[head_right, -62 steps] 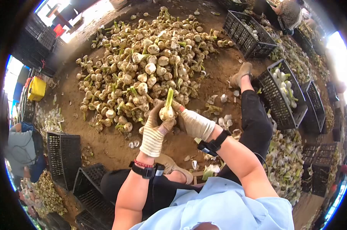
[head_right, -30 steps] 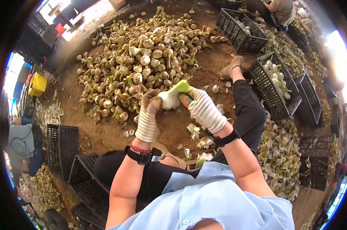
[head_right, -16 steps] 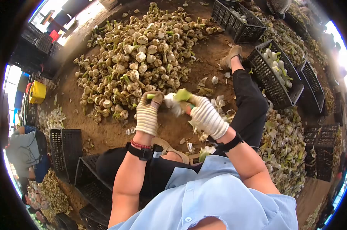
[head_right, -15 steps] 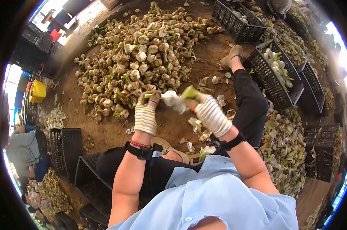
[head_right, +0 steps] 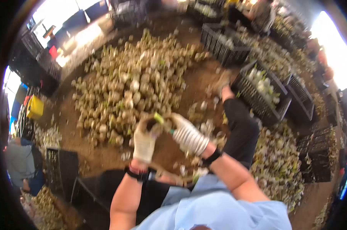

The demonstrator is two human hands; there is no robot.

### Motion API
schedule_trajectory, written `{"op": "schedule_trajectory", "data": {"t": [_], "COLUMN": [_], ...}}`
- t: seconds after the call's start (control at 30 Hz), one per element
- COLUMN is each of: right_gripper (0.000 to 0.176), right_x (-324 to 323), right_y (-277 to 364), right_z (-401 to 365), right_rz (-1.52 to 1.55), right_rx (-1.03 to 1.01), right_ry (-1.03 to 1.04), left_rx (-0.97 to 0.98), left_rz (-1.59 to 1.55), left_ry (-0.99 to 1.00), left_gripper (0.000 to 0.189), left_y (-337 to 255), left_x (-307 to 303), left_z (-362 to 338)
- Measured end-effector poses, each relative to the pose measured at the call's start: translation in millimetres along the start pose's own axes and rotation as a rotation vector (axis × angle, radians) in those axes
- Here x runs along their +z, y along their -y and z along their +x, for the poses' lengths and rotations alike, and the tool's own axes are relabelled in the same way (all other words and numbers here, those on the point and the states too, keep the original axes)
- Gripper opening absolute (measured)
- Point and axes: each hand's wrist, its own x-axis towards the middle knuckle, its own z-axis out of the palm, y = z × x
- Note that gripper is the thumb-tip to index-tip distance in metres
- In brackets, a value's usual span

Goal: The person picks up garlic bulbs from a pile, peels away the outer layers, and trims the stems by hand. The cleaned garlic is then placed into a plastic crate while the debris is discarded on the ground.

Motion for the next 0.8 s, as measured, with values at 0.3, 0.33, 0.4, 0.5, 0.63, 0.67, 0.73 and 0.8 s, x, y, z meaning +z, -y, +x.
{"op": "schedule_trajectory", "data": {"t": [0.3,0.33,0.4,0.5,0.63,0.67,0.73,0.8], "right_gripper": [0.047,0.044,0.041,0.034,0.032,0.031,0.03,0.029], "right_x": [-8,-10,-11,-4,-1,-2,-3,-4], "right_y": [-16,3,30,31,14,24,27,19], "right_z": [2,-5,-11,-6,1,-3,-6,-5], "right_rz": [-0.109,0.034,0.174,0.324,0.323,0.229,0.135,0.162], "right_rx": [0.072,0.09,0.1,0.112,0.041,0.107,0.173,0.049], "right_ry": [-0.177,-0.145,-0.108,-0.124,-0.25,-0.244,-0.236,-0.227], "left_rx": [-0.085,-0.043,0.007,-0.118,0.398,0.416,0.382,0.349], "left_rz": [0.095,0.161,0.226,-0.388,0.53,0.571,0.532,0.492], "left_ry": [0.041,0.036,0.026,-0.113,-0.031,-0.058,-0.07,-0.078], "left_gripper": [0.053,0.057,0.06,0.068,0.07,0.069,0.069,0.07], "left_y": [12,9,14,37,31,29,32,31], "left_x": [15,17,20,22,23,24,24,25], "left_z": [0,0,1,1,-2,-2,-2,-2]}}
